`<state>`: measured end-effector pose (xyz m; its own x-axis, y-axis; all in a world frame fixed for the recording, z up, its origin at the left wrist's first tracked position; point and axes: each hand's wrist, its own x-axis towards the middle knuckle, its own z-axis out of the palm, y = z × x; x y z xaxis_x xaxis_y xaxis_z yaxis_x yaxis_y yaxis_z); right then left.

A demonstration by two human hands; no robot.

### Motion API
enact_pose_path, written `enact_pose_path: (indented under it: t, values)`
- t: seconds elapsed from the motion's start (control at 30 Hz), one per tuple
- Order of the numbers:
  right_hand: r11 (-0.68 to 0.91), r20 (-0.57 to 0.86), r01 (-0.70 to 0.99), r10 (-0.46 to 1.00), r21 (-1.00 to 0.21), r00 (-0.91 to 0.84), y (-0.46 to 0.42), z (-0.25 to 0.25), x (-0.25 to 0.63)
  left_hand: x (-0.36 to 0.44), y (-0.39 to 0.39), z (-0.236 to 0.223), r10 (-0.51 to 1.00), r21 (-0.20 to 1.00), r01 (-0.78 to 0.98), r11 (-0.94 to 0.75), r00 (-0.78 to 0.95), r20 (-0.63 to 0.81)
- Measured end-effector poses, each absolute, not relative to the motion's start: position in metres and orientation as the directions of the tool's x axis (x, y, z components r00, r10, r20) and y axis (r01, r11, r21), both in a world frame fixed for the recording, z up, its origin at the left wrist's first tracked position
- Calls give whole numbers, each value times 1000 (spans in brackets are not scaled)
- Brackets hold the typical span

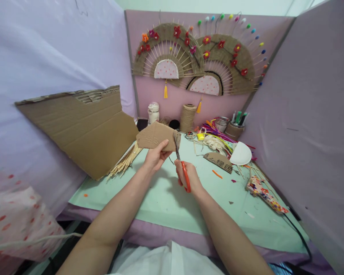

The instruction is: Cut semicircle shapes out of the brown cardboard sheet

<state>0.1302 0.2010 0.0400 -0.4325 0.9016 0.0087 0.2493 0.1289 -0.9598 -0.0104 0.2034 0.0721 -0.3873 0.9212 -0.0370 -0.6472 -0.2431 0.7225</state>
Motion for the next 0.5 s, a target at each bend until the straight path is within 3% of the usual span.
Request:
enact_pose_path:
  t: [0.5]
  values:
    - [222,120,143,850,-964,-513,214,19,129,-13,201,72,924,781,-590,-205,-380,-45]
